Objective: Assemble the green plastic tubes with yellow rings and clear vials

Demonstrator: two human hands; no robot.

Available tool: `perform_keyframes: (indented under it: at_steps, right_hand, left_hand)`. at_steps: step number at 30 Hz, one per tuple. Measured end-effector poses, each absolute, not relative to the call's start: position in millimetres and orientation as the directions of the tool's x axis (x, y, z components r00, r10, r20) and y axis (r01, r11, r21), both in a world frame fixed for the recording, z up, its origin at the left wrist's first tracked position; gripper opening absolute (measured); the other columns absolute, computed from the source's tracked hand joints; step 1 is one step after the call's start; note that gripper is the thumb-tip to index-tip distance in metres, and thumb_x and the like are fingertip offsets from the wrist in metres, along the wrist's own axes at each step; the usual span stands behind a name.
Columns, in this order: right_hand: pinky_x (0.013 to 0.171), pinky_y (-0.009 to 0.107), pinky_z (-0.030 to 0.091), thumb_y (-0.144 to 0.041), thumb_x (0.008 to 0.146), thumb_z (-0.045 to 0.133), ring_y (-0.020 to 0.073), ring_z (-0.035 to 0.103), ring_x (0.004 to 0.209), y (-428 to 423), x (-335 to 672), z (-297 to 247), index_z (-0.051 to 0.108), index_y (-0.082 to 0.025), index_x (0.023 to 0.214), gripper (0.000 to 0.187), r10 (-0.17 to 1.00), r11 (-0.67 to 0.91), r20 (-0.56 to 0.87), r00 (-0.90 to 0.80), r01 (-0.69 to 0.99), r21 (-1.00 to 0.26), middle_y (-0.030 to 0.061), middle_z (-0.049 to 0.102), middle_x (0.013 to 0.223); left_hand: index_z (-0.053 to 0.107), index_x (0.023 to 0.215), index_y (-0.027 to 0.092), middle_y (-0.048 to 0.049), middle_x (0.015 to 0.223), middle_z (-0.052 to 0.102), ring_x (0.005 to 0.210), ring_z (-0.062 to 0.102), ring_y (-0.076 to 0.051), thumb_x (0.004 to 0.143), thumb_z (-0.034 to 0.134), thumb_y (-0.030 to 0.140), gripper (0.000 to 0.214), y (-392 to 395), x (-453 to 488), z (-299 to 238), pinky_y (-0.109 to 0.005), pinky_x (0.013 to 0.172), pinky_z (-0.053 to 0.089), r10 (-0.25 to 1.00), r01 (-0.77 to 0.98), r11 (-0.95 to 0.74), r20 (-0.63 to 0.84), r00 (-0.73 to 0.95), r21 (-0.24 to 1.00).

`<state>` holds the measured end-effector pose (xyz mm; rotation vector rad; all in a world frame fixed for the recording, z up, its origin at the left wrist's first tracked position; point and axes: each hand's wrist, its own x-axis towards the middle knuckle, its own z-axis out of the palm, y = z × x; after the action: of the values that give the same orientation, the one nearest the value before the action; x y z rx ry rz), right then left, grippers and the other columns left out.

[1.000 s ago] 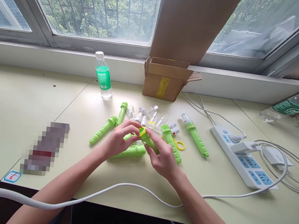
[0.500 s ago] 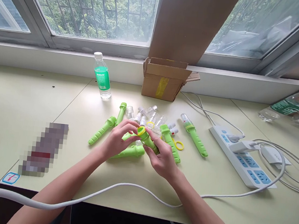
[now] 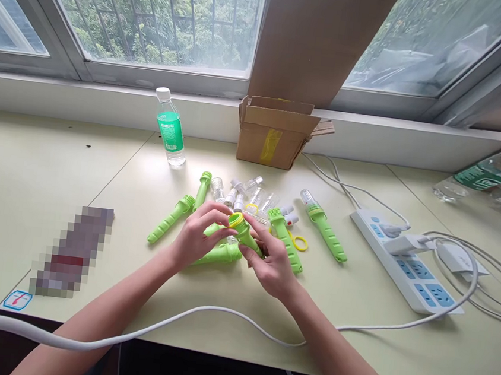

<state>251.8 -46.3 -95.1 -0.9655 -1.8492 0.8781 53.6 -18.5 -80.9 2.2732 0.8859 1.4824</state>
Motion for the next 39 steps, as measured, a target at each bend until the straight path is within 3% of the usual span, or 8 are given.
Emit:
perform_keyframes:
  at_steps: [5,12,20,31,39]
  right_hand:
    - [0.049,0.024,0.041,-0.018,0.089,0.056,0.0086,0.043,0.053,-47.4,249.8,-92.3,0.043,-0.029,0.142,0.056,0.915,0.264,0.222,-0.337,0.086,-0.961,-0.0038,0.047,0.073]
    - [0.044,0.023,0.041,-0.019,0.085,0.061,0.0068,0.048,0.046,-48.2,246.4,-84.7,0.046,-0.032,0.140,0.058,0.928,0.058,0.080,-0.365,-0.070,-0.996,-0.0064,0.043,0.069]
    - [0.037,0.022,0.037,-0.020,0.083,0.061,0.0069,0.049,0.041,-47.6,246.7,-78.2,0.045,-0.028,0.141,0.061,0.900,-0.080,-0.006,-0.436,-0.152,-0.985,-0.0025,0.058,0.074]
    - [0.034,0.019,0.036,-0.023,0.082,0.065,0.0082,0.051,0.041,-44.5,250.3,-80.3,0.043,-0.029,0.142,0.064,0.844,-0.266,-0.081,-0.530,-0.284,-0.921,-0.0015,0.062,0.074]
    - [0.034,0.019,0.036,-0.024,0.081,0.066,0.0087,0.051,0.040,-44.9,252.2,-79.6,0.041,-0.029,0.143,0.066,0.819,-0.371,-0.144,-0.555,-0.322,-0.871,-0.0014,0.064,0.071]
  left_hand:
    - [0.055,0.089,0.018,-0.0060,0.098,0.061,0.090,0.063,-0.016,0.084,0.067,0.020,0.013,-17.9,53.6,-80.3,-0.033,0.075,0.055,0.612,0.317,-0.787,0.734,0.294,0.530]
    - [0.053,0.090,0.018,-0.0062,0.098,0.061,0.091,0.062,-0.016,0.082,0.069,0.018,0.018,-17.3,52.1,-78.1,-0.033,0.076,0.055,0.612,0.285,-0.790,0.730,0.305,0.543]
    - [0.051,0.084,0.018,-0.0059,0.097,0.062,0.089,0.062,-0.016,0.081,0.070,0.018,0.019,-17.9,53.5,-78.2,-0.031,0.073,0.054,0.652,0.237,-0.759,0.703,0.285,0.607]
    - [0.051,0.089,0.018,-0.0077,0.100,0.061,0.093,0.062,-0.017,0.083,0.068,0.021,0.018,-22.4,54.3,-77.2,-0.033,0.073,0.057,0.720,0.163,-0.685,0.627,0.297,0.710]
    - [0.048,0.088,0.019,-0.0067,0.099,0.060,0.095,0.062,-0.018,0.074,0.078,0.027,0.034,-22.6,56.8,-76.6,-0.034,0.076,0.058,0.708,0.150,-0.697,0.641,0.296,0.701]
